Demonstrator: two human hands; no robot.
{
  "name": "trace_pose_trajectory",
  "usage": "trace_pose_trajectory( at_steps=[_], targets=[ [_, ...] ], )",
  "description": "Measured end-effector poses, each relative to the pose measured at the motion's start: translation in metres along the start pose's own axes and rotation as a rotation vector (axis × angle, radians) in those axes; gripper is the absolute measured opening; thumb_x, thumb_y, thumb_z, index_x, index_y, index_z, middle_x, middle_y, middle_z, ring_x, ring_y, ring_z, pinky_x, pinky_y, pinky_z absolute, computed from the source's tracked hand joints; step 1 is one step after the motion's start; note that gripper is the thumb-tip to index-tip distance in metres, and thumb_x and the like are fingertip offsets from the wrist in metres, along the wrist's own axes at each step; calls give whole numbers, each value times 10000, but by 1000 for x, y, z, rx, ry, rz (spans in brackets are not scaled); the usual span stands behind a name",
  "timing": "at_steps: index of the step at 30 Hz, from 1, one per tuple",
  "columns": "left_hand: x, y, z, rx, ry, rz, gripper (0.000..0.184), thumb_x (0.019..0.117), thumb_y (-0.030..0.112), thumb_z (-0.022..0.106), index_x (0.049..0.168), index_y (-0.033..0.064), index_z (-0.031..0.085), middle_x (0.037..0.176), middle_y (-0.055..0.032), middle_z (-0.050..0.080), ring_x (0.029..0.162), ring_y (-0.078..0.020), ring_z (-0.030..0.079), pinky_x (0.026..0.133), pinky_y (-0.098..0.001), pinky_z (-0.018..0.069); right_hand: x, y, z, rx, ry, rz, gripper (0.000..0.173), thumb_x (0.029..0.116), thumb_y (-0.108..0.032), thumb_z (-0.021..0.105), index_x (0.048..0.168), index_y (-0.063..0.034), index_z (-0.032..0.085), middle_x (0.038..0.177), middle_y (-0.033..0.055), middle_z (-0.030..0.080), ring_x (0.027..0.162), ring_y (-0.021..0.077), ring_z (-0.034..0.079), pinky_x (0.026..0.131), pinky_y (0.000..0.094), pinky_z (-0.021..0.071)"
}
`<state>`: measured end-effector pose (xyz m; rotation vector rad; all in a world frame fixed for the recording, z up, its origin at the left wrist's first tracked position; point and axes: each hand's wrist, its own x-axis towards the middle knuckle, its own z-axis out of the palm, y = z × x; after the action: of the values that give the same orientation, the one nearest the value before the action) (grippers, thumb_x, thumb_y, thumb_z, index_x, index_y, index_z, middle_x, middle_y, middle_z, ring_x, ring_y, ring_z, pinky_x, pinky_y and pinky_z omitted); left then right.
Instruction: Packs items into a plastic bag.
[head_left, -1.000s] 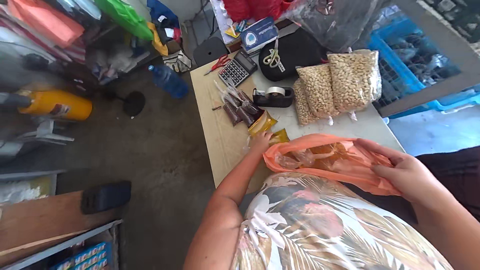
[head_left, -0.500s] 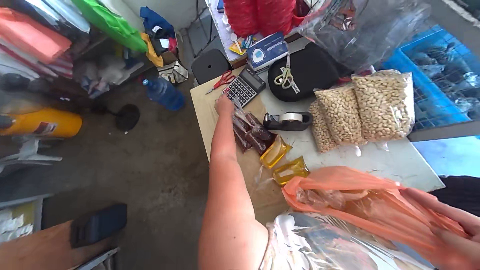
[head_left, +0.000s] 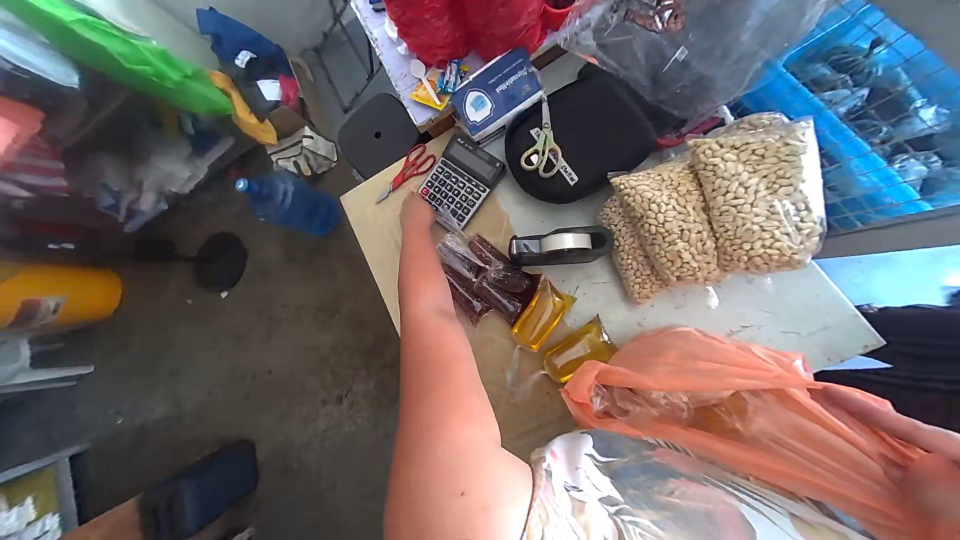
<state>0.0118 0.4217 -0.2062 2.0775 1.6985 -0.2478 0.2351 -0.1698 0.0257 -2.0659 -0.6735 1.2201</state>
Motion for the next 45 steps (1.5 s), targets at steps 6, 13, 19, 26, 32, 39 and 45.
trace_pose_trajectory(
  at_steps=[6, 13, 19, 26, 32, 39, 45],
  targets=[
    [-42, 24, 1, 83, -79, -65, 487, 941, 256, 686, 1259, -108, 621, 1403, -332, 542, 1328, -495, 516, 1042, -665, 458, -1, 2, 0, -3, -23, -24, 654, 790, 94, 529, 1442, 106, 483, 1451, 199, 567, 1240, 33, 596, 1059, 203, 469],
    [-82, 38, 9, 156, -293, 64, 412, 1017, 300, 589, 1227, -43, 673, 1295, -294, 648, 1244, -482, 599, 1007, -714, 442, -2, 8, 2, 15, -17, -61, 668, 773, 97, 529, 1439, 113, 482, 1457, 185, 566, 1260, 27, 583, 1067, 193, 464],
    [-62, 16, -16, 55, -277, 70, 367, 1023, 209, 560, 1314, 10, 661, 1329, -290, 630, 1279, -476, 576, 1019, -725, 431, -4, 1, 4, 11, 3, -40, 666, 770, 101, 515, 1435, 87, 507, 1452, 159, 580, 1238, 9, 595, 1045, 178, 473],
    [-53, 26, -65, 9, 15, -11, 406, 1001, 127, 516, 1384, 59, 630, 1375, -265, 615, 1300, -466, 569, 1033, -701, 436, -3, 4, 3, -31, 17, -38, 663, 770, 93, 525, 1433, 80, 519, 1458, 179, 572, 1272, 49, 586, 1069, 198, 462],
    [-56, 69, -34, 98, -33, 291, 414, 1023, 105, 494, 1421, 70, 603, 1394, -264, 600, 1317, -472, 551, 1036, -701, 436, 0, 2, 6, -17, 41, -11, 668, 762, 89, 532, 1429, 82, 520, 1436, 166, 592, 1236, 12, 594, 1041, 175, 467],
    [-61, 96, 5, 232, -190, 349, 593, 971, 94, 578, 1552, 124, 458, 1450, -292, 540, 1359, -513, 490, 1022, -735, 412, 0, 9, 4, -12, 41, -33, 666, 765, 66, 532, 1431, 54, 537, 1428, 136, 611, 1229, 20, 610, 1036, 181, 483],
    [-67, 91, 10, 229, -200, 312, 619, 967, 111, 604, 1562, 93, 433, 1465, -301, 522, 1364, -520, 477, 1029, -728, 408, -2, 11, 3, -12, 41, -37, 673, 759, 69, 528, 1431, 64, 530, 1431, 147, 604, 1227, 10, 604, 1039, 173, 472]
  ],
)
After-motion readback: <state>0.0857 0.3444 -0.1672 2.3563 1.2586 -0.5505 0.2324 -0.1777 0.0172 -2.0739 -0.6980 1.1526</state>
